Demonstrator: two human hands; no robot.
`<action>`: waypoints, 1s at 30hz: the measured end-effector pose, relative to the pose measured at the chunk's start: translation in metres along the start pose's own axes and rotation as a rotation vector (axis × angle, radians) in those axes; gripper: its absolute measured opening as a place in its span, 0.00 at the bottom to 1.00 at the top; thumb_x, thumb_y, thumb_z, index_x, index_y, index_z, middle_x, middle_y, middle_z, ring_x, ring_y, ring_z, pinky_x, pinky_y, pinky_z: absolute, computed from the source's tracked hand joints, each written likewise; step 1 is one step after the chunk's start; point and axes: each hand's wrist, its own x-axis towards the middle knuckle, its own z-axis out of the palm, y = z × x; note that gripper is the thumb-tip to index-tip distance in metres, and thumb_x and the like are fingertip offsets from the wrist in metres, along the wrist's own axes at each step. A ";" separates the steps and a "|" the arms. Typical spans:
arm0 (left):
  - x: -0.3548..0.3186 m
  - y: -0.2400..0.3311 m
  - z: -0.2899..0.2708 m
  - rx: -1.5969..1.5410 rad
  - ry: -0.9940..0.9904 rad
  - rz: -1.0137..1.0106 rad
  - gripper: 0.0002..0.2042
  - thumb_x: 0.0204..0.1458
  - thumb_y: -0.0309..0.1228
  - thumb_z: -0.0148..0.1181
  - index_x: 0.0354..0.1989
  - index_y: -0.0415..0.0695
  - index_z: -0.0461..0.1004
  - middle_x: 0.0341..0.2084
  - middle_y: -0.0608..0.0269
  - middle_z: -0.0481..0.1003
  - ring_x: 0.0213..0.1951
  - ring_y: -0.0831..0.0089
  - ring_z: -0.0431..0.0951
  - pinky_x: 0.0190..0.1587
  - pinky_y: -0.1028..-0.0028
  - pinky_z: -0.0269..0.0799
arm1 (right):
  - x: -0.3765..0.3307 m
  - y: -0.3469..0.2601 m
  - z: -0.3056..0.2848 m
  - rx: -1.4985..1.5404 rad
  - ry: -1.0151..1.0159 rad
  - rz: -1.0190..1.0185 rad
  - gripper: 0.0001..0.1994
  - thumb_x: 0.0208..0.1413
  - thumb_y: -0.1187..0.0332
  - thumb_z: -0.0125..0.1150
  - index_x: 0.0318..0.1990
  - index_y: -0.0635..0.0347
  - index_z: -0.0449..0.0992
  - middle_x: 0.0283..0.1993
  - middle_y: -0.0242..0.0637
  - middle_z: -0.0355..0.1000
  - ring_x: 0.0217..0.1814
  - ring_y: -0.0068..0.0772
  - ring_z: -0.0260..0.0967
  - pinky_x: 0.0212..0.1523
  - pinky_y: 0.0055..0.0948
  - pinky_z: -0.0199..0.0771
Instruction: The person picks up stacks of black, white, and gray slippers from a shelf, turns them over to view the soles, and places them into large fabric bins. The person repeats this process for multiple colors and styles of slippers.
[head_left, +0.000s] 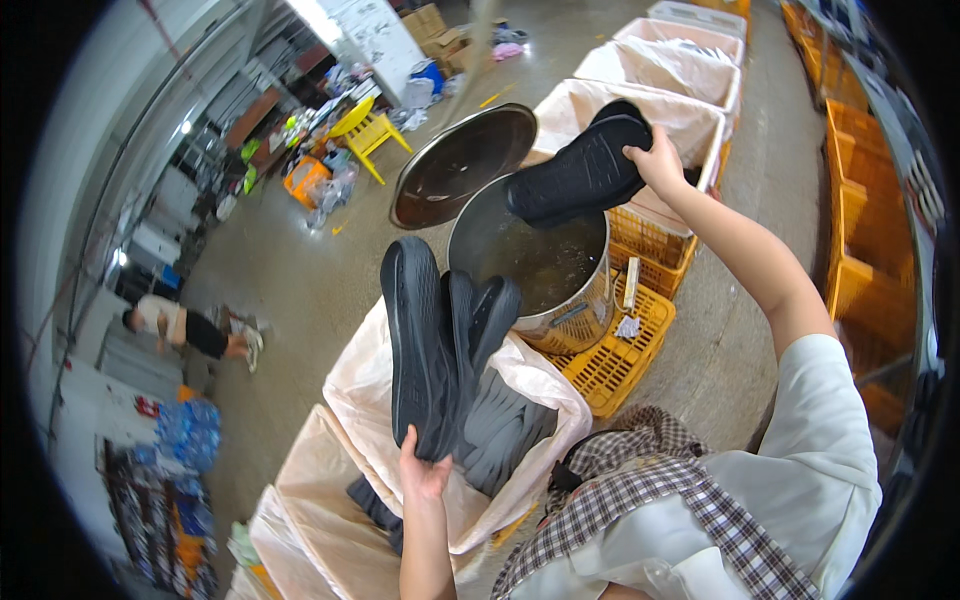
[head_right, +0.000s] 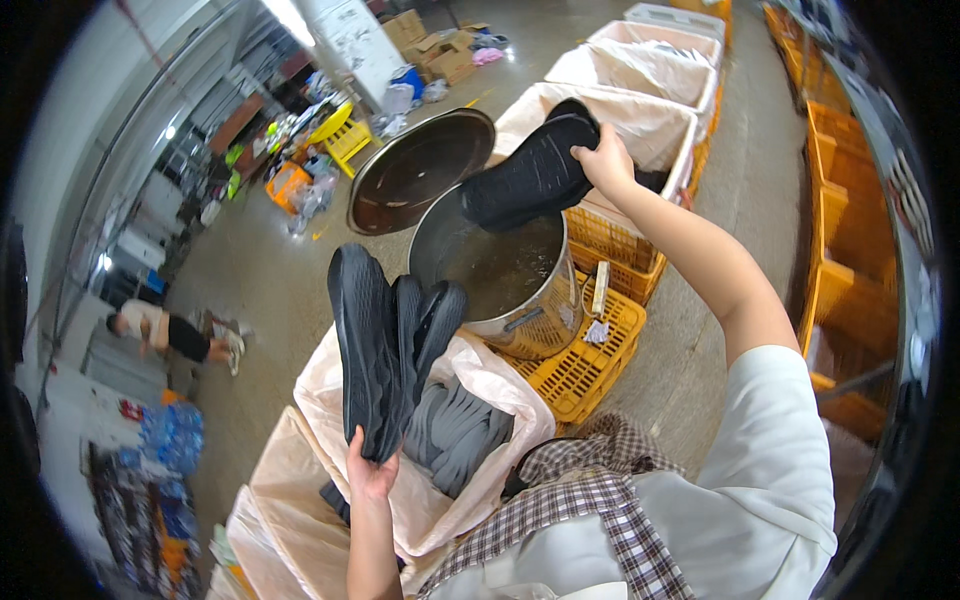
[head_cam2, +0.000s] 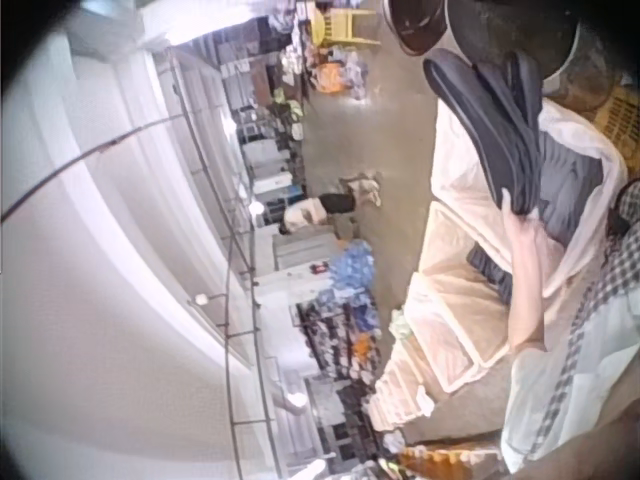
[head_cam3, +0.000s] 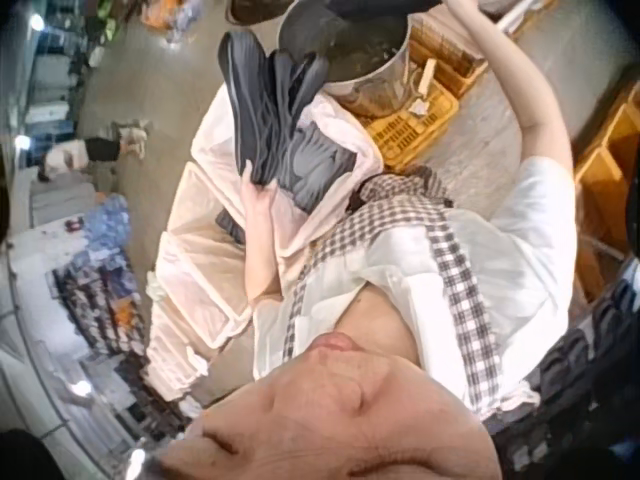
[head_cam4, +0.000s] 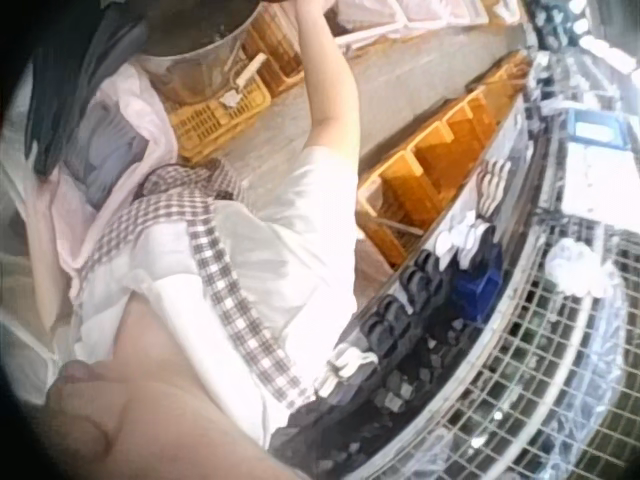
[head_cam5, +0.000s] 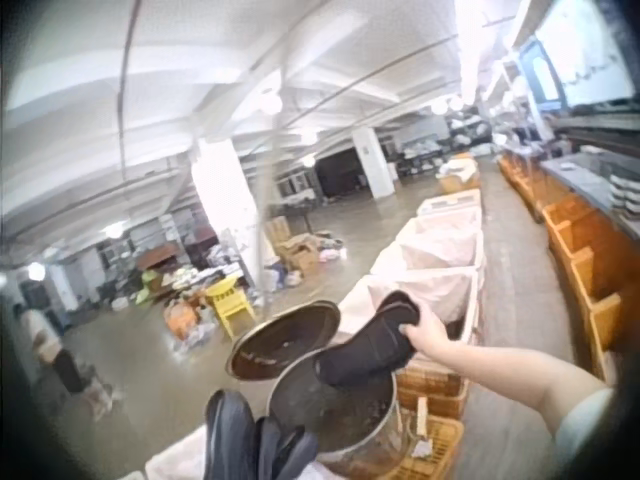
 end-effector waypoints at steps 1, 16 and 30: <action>0.012 0.008 0.013 0.041 -0.033 -0.010 0.20 0.55 0.35 0.57 0.52 0.33 0.69 0.51 0.50 0.73 0.54 0.57 0.72 0.58 0.59 0.68 | 0.000 0.008 -0.004 0.155 0.053 0.195 0.25 0.44 0.64 0.66 0.47 0.67 0.64 0.46 0.56 0.70 0.49 0.54 0.71 0.47 0.44 0.72; 0.228 -0.024 0.188 0.902 -0.057 0.244 0.17 0.52 0.22 0.57 0.51 0.36 0.67 0.48 0.49 0.72 0.47 0.56 0.76 0.44 0.58 0.77 | -0.114 0.148 -0.211 0.933 0.281 0.877 0.23 0.53 0.68 0.59 0.54 0.62 0.57 0.44 0.47 0.71 0.39 0.38 0.76 0.35 0.38 0.83; 0.281 -0.083 0.220 2.477 -0.415 0.783 0.29 0.47 0.34 0.64 0.57 0.34 0.63 0.53 0.29 0.59 0.50 0.37 0.68 0.56 0.61 0.65 | -0.230 0.306 -0.296 0.736 0.757 1.117 0.31 0.52 0.63 0.62 0.61 0.57 0.54 0.54 0.43 0.66 0.45 0.37 0.72 0.37 0.38 0.77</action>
